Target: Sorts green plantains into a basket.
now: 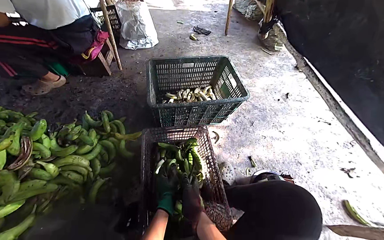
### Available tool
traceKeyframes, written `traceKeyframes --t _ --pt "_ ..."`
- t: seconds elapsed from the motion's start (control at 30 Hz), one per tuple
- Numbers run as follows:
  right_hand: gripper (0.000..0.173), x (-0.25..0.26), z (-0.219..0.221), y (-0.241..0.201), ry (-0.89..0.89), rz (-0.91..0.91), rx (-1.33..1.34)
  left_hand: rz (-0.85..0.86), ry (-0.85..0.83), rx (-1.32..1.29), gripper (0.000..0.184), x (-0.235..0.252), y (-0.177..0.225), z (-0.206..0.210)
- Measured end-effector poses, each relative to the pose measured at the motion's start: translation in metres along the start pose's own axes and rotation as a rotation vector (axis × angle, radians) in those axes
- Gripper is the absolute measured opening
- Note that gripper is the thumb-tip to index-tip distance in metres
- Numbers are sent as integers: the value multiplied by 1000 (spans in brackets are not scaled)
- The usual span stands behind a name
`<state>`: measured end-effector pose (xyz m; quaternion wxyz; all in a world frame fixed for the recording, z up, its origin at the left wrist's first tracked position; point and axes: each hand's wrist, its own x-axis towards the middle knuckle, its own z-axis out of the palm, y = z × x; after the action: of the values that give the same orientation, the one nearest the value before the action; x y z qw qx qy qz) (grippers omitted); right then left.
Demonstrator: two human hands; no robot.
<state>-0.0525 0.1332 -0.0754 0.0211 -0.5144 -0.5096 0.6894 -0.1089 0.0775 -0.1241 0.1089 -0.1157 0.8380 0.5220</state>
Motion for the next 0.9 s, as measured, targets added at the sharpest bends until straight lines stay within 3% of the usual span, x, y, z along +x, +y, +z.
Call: traceKeyframes --t 0.07,0.17,0.23,0.37,0.6,0.77,0.9 --pt "60 8 3 13 4 -130 -152 -122 83 -97 40 -7 10 -13" --pt "55 19 5 13 -28 -211 -183 -119 151 -238 39 -6 10 -26" --pt "62 16 7 13 -38 -337 -161 -145 184 -363 38 -7 17 -31" --pt "67 13 4 24 -63 -638 -508 -250 127 -533 40 -15 26 -49" --pt "67 5 0 31 -40 -799 -513 -232 127 -560 32 -19 29 -56" --pt "65 12 0 32 -57 -841 -555 -234 149 -569 39 -27 25 -58" --pt "64 5 0 21 -125 -725 -627 -162 142 -706 42 -27 14 -61"
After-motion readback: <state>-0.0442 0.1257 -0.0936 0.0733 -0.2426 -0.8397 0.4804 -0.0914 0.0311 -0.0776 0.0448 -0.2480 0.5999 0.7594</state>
